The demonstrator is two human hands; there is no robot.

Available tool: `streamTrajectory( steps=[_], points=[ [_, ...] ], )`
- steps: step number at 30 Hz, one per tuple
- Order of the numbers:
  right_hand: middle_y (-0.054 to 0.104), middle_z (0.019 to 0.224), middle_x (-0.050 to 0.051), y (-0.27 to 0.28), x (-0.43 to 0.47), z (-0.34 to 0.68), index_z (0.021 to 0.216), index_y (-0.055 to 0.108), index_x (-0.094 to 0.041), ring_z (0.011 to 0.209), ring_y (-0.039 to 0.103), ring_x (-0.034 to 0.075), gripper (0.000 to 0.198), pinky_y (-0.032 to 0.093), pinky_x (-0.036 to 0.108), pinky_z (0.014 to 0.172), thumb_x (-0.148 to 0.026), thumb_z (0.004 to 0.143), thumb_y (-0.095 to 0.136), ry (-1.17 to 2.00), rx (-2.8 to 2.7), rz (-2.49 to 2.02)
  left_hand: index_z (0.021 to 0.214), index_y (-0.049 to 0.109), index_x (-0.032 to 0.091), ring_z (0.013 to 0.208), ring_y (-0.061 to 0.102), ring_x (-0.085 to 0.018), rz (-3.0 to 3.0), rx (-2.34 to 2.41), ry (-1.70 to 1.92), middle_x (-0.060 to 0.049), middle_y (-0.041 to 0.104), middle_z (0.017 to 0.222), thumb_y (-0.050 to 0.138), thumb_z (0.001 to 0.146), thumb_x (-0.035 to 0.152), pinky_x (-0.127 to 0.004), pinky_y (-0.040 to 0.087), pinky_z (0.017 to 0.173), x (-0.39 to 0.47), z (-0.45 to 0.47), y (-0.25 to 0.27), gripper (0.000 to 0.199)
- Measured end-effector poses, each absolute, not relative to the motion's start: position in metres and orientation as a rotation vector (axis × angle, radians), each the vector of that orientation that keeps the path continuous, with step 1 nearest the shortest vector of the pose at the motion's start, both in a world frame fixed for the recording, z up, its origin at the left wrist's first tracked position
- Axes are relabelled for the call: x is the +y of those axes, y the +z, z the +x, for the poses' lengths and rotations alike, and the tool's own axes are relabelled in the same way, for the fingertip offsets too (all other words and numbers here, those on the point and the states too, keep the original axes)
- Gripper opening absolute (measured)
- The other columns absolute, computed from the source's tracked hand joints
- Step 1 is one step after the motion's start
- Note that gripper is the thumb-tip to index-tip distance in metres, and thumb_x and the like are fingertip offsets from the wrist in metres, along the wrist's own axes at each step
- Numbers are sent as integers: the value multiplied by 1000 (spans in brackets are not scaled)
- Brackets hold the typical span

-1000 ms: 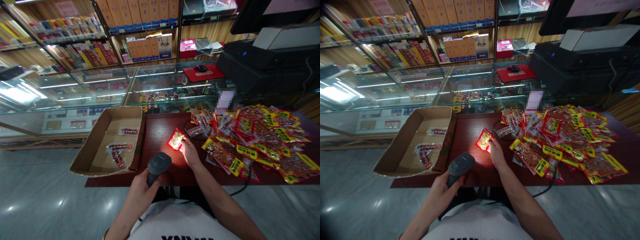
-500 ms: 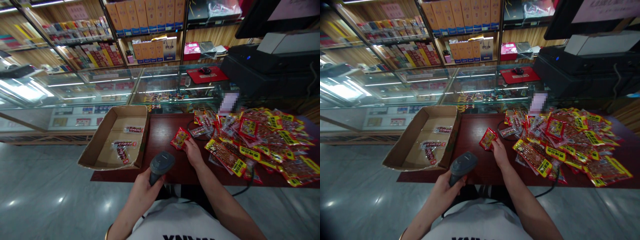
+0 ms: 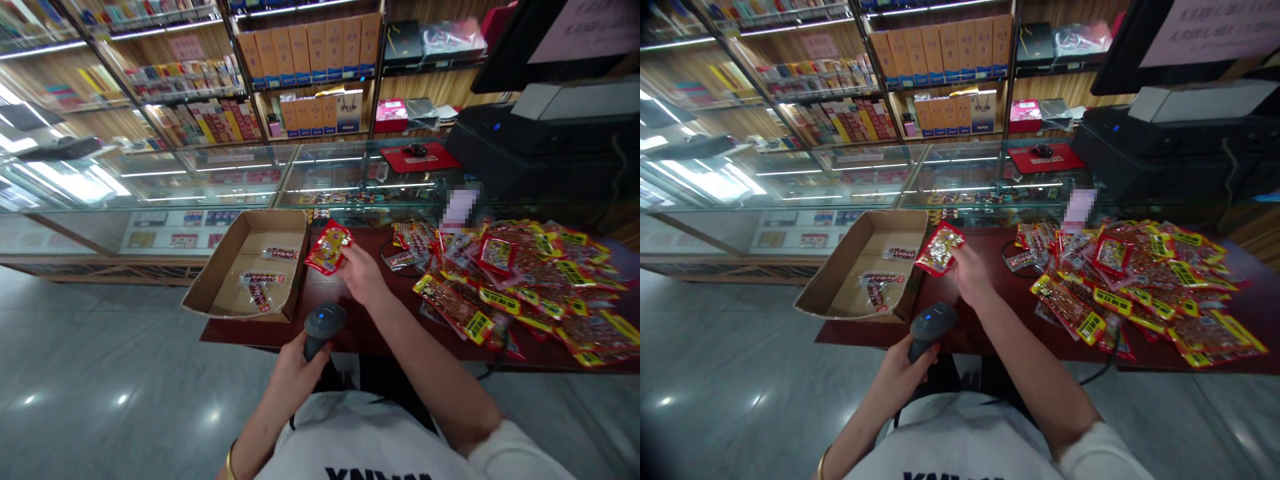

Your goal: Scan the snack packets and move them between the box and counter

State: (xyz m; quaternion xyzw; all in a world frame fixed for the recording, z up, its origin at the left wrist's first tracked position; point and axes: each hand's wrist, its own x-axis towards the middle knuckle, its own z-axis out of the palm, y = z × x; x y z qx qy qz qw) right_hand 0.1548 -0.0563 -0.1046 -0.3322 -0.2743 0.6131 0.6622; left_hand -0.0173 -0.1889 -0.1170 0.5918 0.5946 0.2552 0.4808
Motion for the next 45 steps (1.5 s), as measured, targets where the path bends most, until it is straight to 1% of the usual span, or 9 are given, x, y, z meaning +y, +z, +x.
streamTrajectory(
  steps=[4, 7, 10, 13, 16, 21, 24, 28, 45],
  points=[
    [73, 107, 0, -80, -48, 122, 108, 68, -28, 104, 68, 22, 37, 53, 46, 96, -32, 72, 76, 1487, -883, -719, 84, 62, 18, 47, 58, -15, 1420, 1451, 681, -1, 68, 63, 62, 83, 41, -23, 43, 47, -195, -17, -117, 23],
    [68, 122, 3, -93, -71, 150, 119, 68, -31, 113, 64, 23, 45, 47, 47, 105, -26, 75, 73, 1087, -1099, -980, 83, 63, 18, 47, 58, -15, 1420, 1442, 691, 0, 67, 62, 63, 82, 41, -23, 44, 47, -199, -19, -116, 23],
    [67, 125, 6, -117, -112, 222, 118, 70, -29, 120, 59, 25, 34, 38, 46, 113, -26, 86, 60, 484, -1378, -1317, 83, 63, 18, 48, 59, -15, 1424, 1445, 681, 0, 67, 62, 63, 81, 41, -24, 44, 48, -202, -22, -116, 23],
    [69, 122, 13, -141, -155, 301, 119, 70, -19, 116, 60, 31, 35, 42, 50, 106, -29, 91, 52, 66, -1491, -1776, 83, 63, 18, 48, 60, -16, 1428, 1449, 666, -1, 68, 64, 63, 82, 41, -24, 45, 49, -203, -21, -117, 24],
    [71, 117, 15, -157, -188, 351, 120, 69, -19, 106, 64, 34, 37, 49, 50, 92, -35, 90, 55, -108, -1550, -2144, 84, 62, 18, 50, 60, -16, 1442, 1434, 646, -1, 68, 64, 62, 82, 40, -25, 46, 49, -205, -19, -118, 23],
    [67, 128, 11, -159, -206, 359, 125, 64, -22, 112, 62, 35, 41, 51, 46, 80, -42, 89, 60, -172, -1648, -2383, 84, 62, 17, 49, 59, -15, 1456, 1430, 662, -1, 66, 62, 60, 82, 41, -25, 45, 49, -210, -20, -118, 24],
    [65, 130, 11, -154, -202, 349, 131, 60, -21, 115, 60, 33, 42, 51, 45, 81, -40, 94, 56, -163, -1675, -2457, 81, 62, 17, 48, 58, -15, 1430, 1451, 686, 2, 61, 55, 62, 80, 41, -24, 44, 49, -213, -23, -120, 24],
    [66, 125, 11, -152, -198, 346, 133, 59, -21, 114, 61, 32, 43, 50, 45, 81, -41, 96, 54, -132, -1693, -2506, 85, 63, 17, 49, 59, -16, 1384, 1464, 691, 1, 65, 60, 62, 78, 39, -25, 45, 49, -216, -26, -121, 23],
    [68, 122, 12, -170, -203, 353, 125, 67, -18, 108, 64, 30, 39, 51, 42, 79, -41, 97, 51, -188, -1714, -2376, 84, 63, 17, 50, 59, -15, 1465, 1416, 639, 1, 64, 59, 60, 82, 37, -24, 43, 49, -218, -22, -118, 21]
  ],
)
